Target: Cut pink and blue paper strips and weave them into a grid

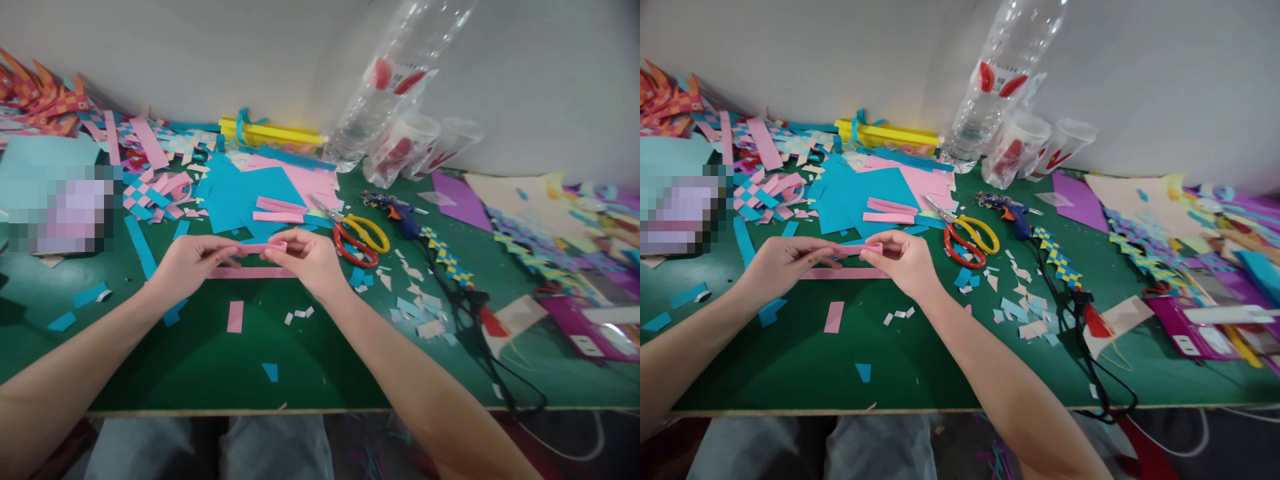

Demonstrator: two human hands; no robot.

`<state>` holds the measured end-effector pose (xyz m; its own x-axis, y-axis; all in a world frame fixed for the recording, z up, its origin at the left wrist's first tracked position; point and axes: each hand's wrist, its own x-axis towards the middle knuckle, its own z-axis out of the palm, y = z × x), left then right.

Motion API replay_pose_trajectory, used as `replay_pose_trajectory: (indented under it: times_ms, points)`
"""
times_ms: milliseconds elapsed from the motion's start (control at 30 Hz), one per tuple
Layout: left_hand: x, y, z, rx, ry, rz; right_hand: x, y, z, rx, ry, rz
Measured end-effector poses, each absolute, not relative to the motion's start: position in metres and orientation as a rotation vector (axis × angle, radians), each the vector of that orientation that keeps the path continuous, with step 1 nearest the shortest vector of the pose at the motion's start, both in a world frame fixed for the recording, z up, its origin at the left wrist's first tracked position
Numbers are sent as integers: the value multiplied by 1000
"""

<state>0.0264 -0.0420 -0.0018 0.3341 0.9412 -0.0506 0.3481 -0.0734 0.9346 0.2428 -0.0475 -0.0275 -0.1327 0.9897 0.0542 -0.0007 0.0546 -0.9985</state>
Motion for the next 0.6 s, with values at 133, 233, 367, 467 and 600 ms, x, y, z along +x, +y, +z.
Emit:
replay_pose_trajectory:
  times_ms: [133, 233, 367, 467, 600]
  points:
    - [25, -41, -2, 1692, 1218, 772, 245, -45, -27, -1047, -1310, 1258]
    - [24, -40, -3, 1695, 1228, 784, 246, -44, -27, -1041, -1313, 1219]
    - [23, -39, -6, 1732, 1236, 752, 246, -42, -30, -1041, -1299, 1213]
    - [22, -39, -6, 1749, 1257, 733, 248, -41, -31, -1066, -1310, 1217]
    - [19, -36, -7, 1798, 1296, 751, 253, -39, -29, -1082, -1370, 1264]
